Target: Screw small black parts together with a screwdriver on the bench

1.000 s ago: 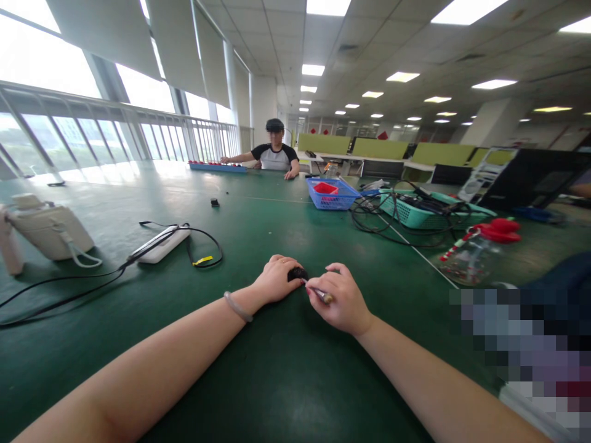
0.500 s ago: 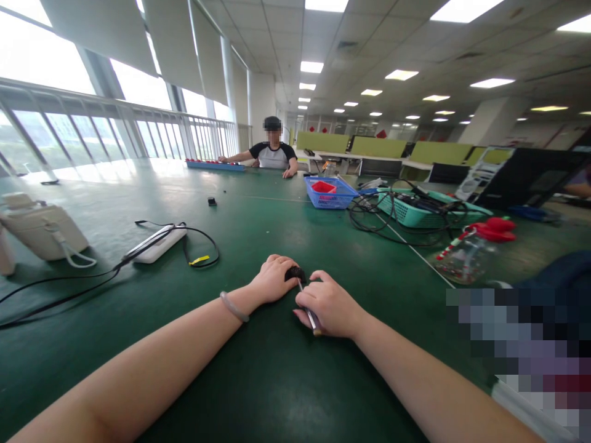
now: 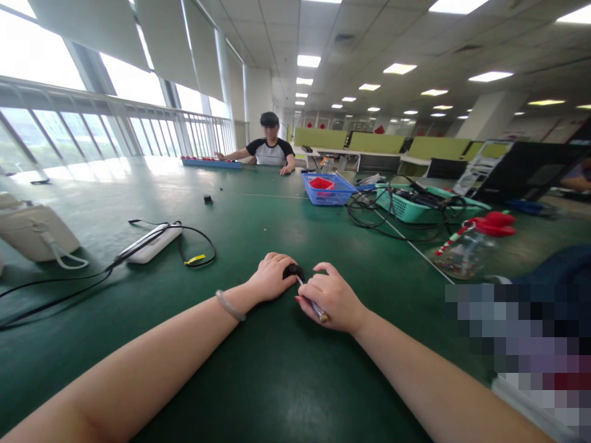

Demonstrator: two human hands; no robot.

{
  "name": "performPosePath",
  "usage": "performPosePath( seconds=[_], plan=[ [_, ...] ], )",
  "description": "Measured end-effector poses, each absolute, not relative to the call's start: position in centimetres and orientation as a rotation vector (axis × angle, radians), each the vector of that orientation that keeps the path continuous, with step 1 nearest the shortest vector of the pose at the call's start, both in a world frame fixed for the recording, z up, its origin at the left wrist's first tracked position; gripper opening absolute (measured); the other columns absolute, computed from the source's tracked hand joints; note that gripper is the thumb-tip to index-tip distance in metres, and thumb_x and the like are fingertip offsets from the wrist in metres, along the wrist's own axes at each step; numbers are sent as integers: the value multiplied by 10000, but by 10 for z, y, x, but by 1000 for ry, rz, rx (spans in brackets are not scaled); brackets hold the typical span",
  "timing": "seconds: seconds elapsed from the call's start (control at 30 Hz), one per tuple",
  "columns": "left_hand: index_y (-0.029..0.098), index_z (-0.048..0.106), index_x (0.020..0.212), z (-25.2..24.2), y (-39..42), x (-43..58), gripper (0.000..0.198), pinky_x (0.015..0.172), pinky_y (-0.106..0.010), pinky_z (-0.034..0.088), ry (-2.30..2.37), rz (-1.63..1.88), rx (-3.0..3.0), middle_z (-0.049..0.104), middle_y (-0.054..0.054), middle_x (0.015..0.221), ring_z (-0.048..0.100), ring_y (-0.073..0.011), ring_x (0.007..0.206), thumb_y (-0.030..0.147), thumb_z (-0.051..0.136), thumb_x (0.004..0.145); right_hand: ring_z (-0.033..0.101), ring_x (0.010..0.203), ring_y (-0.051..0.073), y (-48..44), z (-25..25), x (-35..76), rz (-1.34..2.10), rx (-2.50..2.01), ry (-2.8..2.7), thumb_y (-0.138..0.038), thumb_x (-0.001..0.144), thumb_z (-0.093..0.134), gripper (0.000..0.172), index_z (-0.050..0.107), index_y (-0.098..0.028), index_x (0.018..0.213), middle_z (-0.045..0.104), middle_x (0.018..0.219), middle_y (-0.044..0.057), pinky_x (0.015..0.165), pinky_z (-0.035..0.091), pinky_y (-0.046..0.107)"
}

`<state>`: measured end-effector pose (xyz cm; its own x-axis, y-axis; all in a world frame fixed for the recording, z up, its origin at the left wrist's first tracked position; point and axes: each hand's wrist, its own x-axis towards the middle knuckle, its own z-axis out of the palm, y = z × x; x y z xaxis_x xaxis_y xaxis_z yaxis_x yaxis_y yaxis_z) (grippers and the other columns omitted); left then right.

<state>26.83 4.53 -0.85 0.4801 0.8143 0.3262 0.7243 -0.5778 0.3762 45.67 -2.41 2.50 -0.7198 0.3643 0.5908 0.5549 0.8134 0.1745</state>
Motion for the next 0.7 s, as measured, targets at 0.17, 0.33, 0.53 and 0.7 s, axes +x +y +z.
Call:
performPosePath(
  seconds=[0.17, 0.33, 0.53, 0.7],
  plan=[
    [234, 616, 1086, -11, 47, 268, 311, 1039, -435, 364, 1350, 713, 2541, 627, -45, 1183, 466, -266, 1184, 356, 603, 801, 492, 598, 135, -23, 25, 458, -498, -643, -2435, -235, 906, 476, 200, 578, -201, 738, 573, 621, -12, 914, 367, 378],
    [230, 607, 1089, -13, 48, 268, 313, 1036, -429, 367, 1347, 725, 2559, 627, -47, 1177, 465, -265, 1173, 372, 593, 810, 488, 602, 127, -21, 25, 459, -517, -634, -2446, -234, 905, 480, 208, 584, -191, 729, 574, 628, -9, 919, 373, 375],
    [232, 603, 1092, -12, 47, 267, 308, 1037, -428, 366, 1349, 709, 2566, 624, -39, 1183, 467, -270, 1176, 363, 583, 814, 488, 604, 125, -20, 24, 459, -522, -640, -2434, -233, 906, 481, 210, 583, -191, 727, 573, 625, -12, 927, 371, 381],
    [231, 600, 1101, -13, 47, 268, 313, 1039, -428, 366, 1353, 702, 2575, 624, -43, 1188, 472, -270, 1180, 368, 579, 821, 474, 593, 122, -20, 25, 460, -550, -630, -2420, -256, 918, 489, 228, 594, -201, 724, 554, 610, -22, 918, 360, 377]
  ],
)
